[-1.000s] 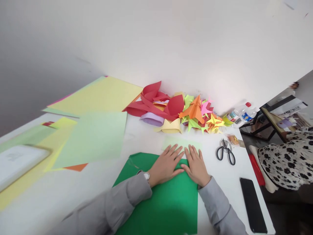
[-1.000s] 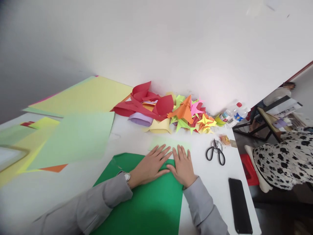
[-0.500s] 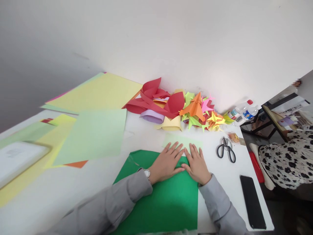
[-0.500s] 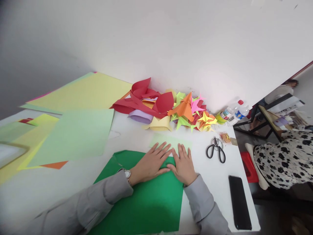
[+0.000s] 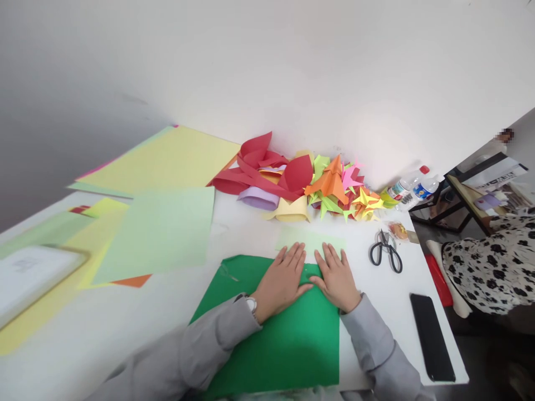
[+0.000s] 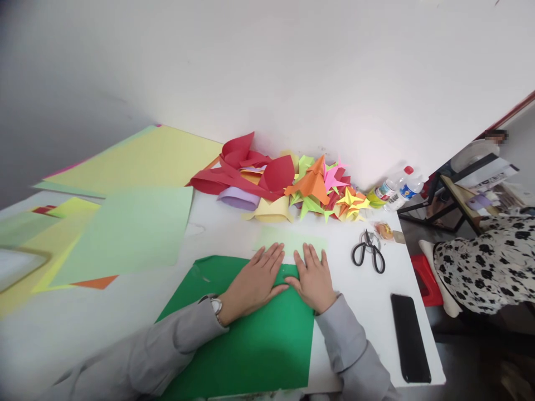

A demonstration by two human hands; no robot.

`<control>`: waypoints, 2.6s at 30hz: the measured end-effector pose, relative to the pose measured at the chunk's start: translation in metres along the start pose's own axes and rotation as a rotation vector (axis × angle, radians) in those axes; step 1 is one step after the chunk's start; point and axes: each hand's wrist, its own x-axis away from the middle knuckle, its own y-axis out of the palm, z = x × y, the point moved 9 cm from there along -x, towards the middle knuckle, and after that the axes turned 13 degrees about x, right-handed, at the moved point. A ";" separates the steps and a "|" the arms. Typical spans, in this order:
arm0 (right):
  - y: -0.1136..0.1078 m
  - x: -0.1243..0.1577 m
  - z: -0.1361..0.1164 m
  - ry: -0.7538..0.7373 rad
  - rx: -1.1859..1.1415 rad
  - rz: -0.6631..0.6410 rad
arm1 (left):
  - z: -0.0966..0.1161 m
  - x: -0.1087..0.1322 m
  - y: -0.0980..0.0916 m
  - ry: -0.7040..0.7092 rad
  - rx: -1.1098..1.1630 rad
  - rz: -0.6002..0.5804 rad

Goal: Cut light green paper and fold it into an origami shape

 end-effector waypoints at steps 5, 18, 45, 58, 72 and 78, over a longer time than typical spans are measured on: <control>-0.002 0.001 0.001 0.007 -0.012 -0.004 | -0.001 0.002 -0.001 0.000 0.019 0.030; -0.015 0.001 0.000 0.061 -0.023 0.041 | 0.000 0.002 -0.007 -0.004 0.013 0.027; -0.019 0.028 0.063 0.485 0.025 0.214 | -0.009 0.006 -0.009 -0.089 -0.040 0.051; -0.012 0.005 0.012 0.125 -0.048 0.196 | 0.002 0.000 -0.018 -0.019 0.000 0.113; -0.012 0.008 0.013 0.161 -0.071 0.162 | -0.005 -0.002 -0.024 -0.054 -0.002 0.149; -0.011 0.010 0.015 0.180 -0.083 0.162 | -0.016 0.004 -0.027 -0.154 -0.145 0.140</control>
